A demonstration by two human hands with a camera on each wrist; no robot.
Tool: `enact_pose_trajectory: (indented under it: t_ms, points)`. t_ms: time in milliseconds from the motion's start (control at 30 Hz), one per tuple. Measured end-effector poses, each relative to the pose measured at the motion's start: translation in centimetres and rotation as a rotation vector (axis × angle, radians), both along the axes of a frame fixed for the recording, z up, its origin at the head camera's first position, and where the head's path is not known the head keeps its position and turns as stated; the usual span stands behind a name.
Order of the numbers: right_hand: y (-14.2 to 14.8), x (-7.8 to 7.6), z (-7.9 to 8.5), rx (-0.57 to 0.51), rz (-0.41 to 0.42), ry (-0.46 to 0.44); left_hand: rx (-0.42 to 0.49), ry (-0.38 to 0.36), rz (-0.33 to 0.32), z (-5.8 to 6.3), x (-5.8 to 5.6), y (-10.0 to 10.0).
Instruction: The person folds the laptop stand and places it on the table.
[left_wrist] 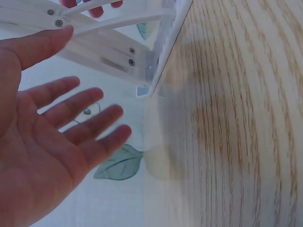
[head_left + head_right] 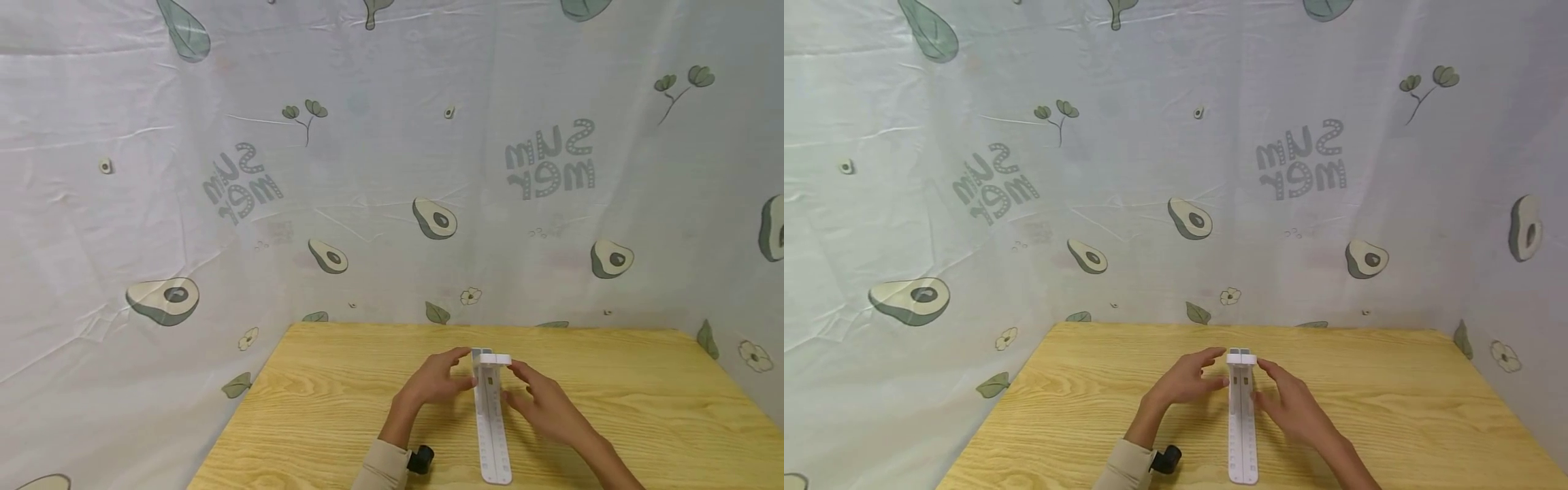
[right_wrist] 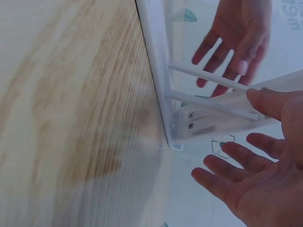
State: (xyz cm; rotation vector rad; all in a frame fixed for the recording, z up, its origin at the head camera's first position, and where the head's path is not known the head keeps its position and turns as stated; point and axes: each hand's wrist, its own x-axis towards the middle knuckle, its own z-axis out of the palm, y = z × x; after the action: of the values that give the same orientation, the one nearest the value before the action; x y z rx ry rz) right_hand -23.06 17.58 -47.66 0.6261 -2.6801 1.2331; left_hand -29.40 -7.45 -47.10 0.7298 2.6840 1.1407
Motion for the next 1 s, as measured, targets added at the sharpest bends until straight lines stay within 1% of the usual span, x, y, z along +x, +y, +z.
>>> enact_pose_trajectory:
  t_ms: [100, 267, 400, 500, 567, 667, 867, 1000]
  points:
    - [-0.1, -0.7, -0.2, -0.020, 0.004, -0.007, 0.028, 0.013, -0.030, 0.0, 0.0, 0.1]
    - [-0.2, -1.7, -0.9, -0.054, 0.014, -0.015, 0.075, 0.007, -0.053, -0.1, -0.1, 0.4]
    - [0.0, -2.3, -1.4, -0.078, 0.052, -0.005, 0.108, 0.001, -0.065, -0.4, -0.2, 0.6]
    - [-0.1, -2.7, -1.7, -0.105, 0.087, 0.021, 0.097, 0.033, -0.053, -0.5, -0.3, 0.7]
    - [-0.1, -3.0, -2.0, -0.126, 0.096, 0.039, 0.092, 0.058, -0.044, -0.6, -0.4, 0.8]
    - [-0.2, -3.3, -2.3, -0.157, 0.083, 0.053, 0.104, 0.080, -0.039, -0.8, -0.5, 1.0]
    - [-0.4, -3.6, -2.5, -0.173, 0.023, 0.023, 0.139, 0.110, -0.040, -1.2, -0.5, 1.3]
    - [-0.6, -3.7, -2.6, -0.158, 0.003, 0.062, 0.140, 0.143, -0.030, -1.3, -0.5, 1.5]
